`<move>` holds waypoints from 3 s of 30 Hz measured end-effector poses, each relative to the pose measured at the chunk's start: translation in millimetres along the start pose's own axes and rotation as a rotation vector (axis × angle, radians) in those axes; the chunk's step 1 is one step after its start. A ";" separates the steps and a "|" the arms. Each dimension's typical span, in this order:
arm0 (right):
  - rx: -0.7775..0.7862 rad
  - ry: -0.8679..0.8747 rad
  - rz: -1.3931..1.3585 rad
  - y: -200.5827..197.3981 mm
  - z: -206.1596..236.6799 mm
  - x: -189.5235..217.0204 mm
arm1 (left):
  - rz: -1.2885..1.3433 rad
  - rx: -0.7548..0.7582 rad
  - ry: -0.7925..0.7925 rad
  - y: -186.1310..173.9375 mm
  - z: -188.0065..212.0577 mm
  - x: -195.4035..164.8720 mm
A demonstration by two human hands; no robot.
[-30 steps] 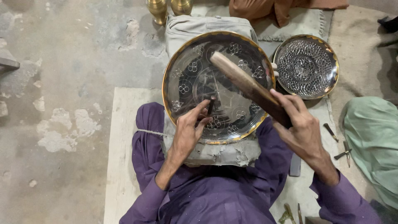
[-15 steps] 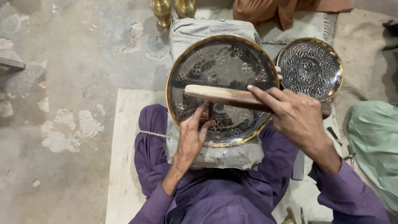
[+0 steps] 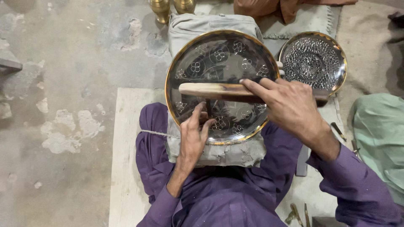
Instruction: The person sits cross-legged on the workshop floor with a decorated metal tray resting on a cloth-covered cushion. They hold a small chisel against the tray's engraved pattern with one hand and strike it with a wooden mallet held in the other hand, chasing the design across the tray surface.
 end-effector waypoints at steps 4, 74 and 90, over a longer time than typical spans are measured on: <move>-0.218 0.062 -0.298 -8.6 -0.3 -2.7 | 0.029 -0.033 0.002 0.9 2.3 2.2; -0.331 0.897 -0.684 122.5 225.6 -3.8 | -0.130 0.762 0.458 34.5 -29.6 -36.7; -0.198 0.413 -0.476 26.0 113.1 -28.3 | 0.148 -0.040 -0.078 8.0 13.6 -3.3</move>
Point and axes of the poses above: each hand's wrist, its own z-axis away from the middle knuckle, its own y-axis out of the palm, x = y × z, the point moved 6 cm from there along -z, towards the middle knuckle, and after that the axes turned 10 degrees about -x, right-handed, at the moved point
